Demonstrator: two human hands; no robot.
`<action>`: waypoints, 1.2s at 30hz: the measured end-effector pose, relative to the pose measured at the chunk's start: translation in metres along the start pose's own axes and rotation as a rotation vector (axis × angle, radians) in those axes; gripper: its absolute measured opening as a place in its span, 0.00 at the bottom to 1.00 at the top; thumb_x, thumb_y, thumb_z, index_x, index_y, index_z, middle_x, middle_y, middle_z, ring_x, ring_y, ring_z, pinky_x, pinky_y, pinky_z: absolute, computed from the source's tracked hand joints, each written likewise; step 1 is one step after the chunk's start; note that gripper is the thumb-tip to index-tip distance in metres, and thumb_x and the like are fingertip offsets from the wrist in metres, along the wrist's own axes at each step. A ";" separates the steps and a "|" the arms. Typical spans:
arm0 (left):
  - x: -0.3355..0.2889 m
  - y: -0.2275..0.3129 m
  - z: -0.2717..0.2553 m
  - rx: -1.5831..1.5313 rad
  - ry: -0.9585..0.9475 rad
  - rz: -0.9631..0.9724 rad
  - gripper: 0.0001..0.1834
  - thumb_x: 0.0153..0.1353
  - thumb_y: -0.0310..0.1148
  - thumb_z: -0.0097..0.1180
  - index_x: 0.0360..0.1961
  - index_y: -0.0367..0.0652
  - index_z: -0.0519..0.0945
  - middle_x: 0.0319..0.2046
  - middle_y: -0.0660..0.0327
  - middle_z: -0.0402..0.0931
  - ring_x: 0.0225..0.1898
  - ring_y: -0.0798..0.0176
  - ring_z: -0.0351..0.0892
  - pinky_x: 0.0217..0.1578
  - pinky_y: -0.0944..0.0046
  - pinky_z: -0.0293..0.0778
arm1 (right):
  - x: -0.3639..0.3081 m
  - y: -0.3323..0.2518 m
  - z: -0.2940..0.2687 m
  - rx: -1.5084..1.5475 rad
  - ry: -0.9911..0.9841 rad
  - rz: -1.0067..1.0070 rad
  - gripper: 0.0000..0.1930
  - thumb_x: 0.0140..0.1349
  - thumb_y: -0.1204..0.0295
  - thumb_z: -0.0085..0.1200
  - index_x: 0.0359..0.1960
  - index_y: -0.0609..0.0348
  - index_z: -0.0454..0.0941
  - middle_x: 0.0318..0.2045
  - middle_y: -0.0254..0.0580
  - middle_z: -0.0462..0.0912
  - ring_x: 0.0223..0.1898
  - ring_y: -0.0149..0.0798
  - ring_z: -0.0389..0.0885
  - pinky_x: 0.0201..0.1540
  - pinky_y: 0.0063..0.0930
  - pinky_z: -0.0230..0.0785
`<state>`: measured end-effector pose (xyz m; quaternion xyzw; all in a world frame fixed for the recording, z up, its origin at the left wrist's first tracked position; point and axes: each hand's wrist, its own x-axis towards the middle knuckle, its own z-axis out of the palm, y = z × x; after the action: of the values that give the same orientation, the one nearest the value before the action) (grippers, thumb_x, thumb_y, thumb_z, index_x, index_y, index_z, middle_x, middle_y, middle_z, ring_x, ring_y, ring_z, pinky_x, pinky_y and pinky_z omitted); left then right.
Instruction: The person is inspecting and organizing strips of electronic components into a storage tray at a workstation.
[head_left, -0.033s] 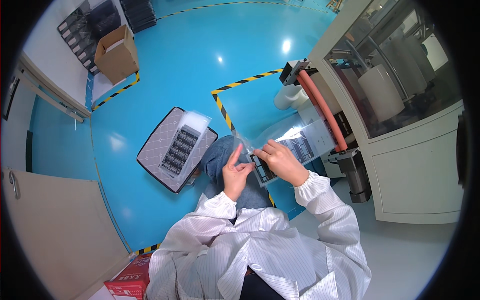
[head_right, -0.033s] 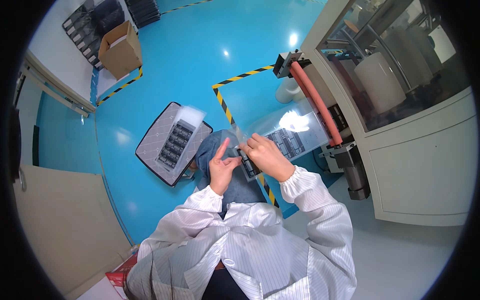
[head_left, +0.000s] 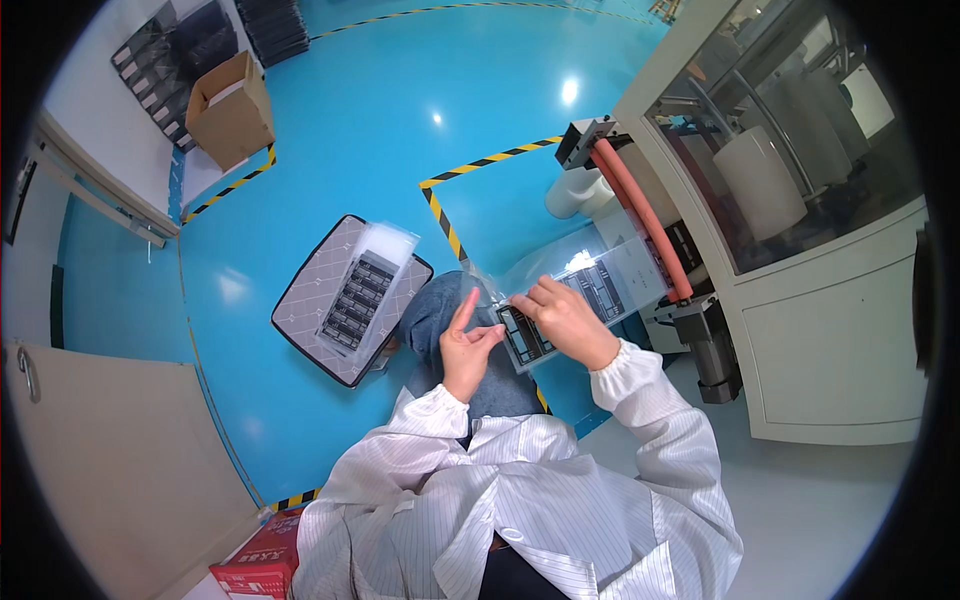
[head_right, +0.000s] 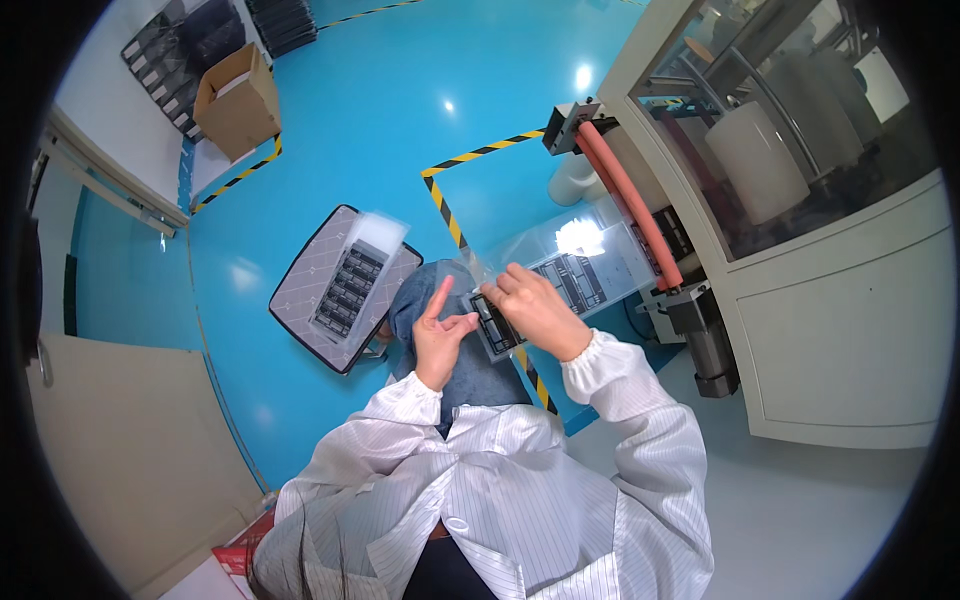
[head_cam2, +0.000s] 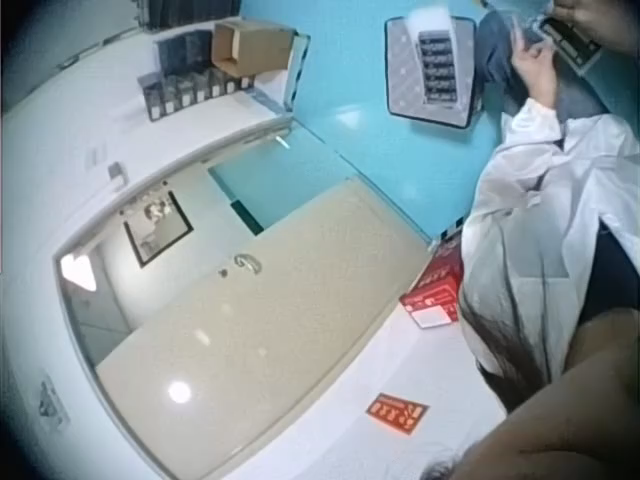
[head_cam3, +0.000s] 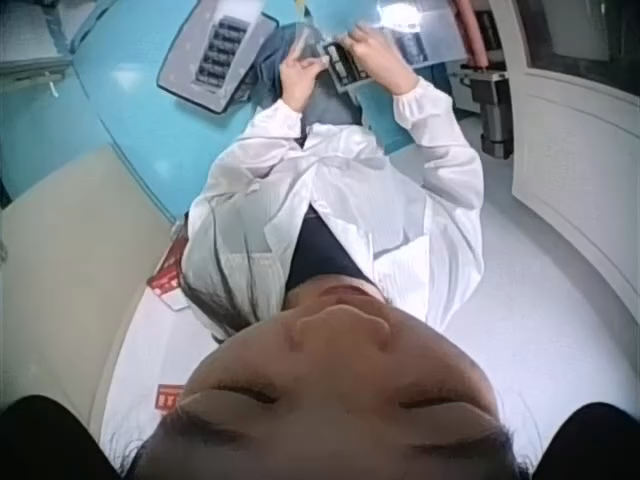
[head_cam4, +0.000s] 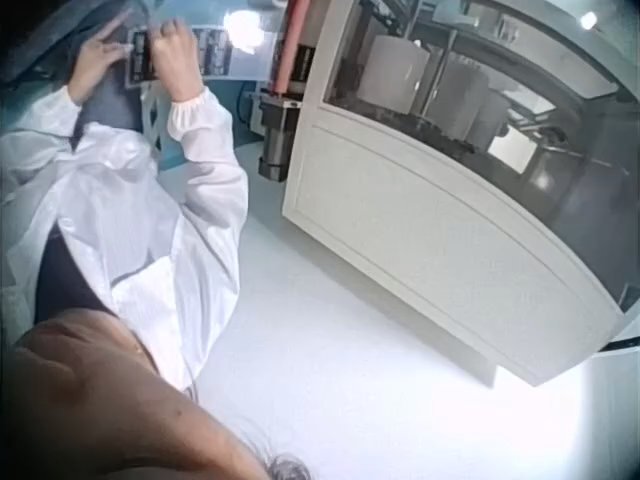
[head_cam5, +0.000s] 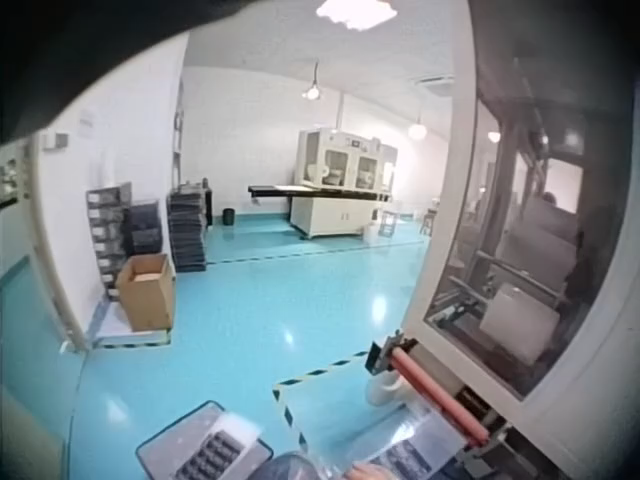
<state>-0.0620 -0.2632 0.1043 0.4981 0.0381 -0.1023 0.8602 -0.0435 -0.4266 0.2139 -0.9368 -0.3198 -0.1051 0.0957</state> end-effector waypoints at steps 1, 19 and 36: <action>-0.002 0.002 -0.004 -0.036 0.005 -0.025 0.38 0.52 0.11 0.57 0.65 0.36 0.61 0.66 0.54 0.57 0.36 0.69 0.80 0.39 0.72 0.78 | -0.003 0.006 -0.003 -0.038 -0.020 0.015 0.16 0.45 0.79 0.53 0.39 0.62 0.81 0.27 0.37 0.76 0.34 0.38 0.75 0.38 0.30 0.73; -0.020 0.019 -0.030 0.037 0.053 -0.063 0.38 0.55 0.13 0.54 0.67 0.41 0.58 0.45 0.59 0.78 0.34 0.70 0.80 0.40 0.71 0.77 | -0.065 0.107 -0.054 -0.308 0.104 0.343 0.16 0.48 0.83 0.52 0.40 0.59 0.82 0.32 0.42 0.78 0.39 0.43 0.76 0.41 0.32 0.73; -0.022 0.061 -0.053 0.331 -0.233 -0.617 0.22 0.66 0.44 0.51 0.38 0.30 0.80 0.32 0.55 0.81 0.25 0.62 0.83 0.24 0.69 0.79 | -0.065 0.072 -0.021 0.017 0.213 0.702 0.10 0.58 0.76 0.54 0.40 0.64 0.81 0.26 0.59 0.79 0.28 0.55 0.79 0.33 0.41 0.71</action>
<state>-0.0683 -0.1847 0.1333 0.5804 0.0711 -0.4176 0.6954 -0.0520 -0.5259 0.2094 -0.9724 0.0319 -0.1600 0.1666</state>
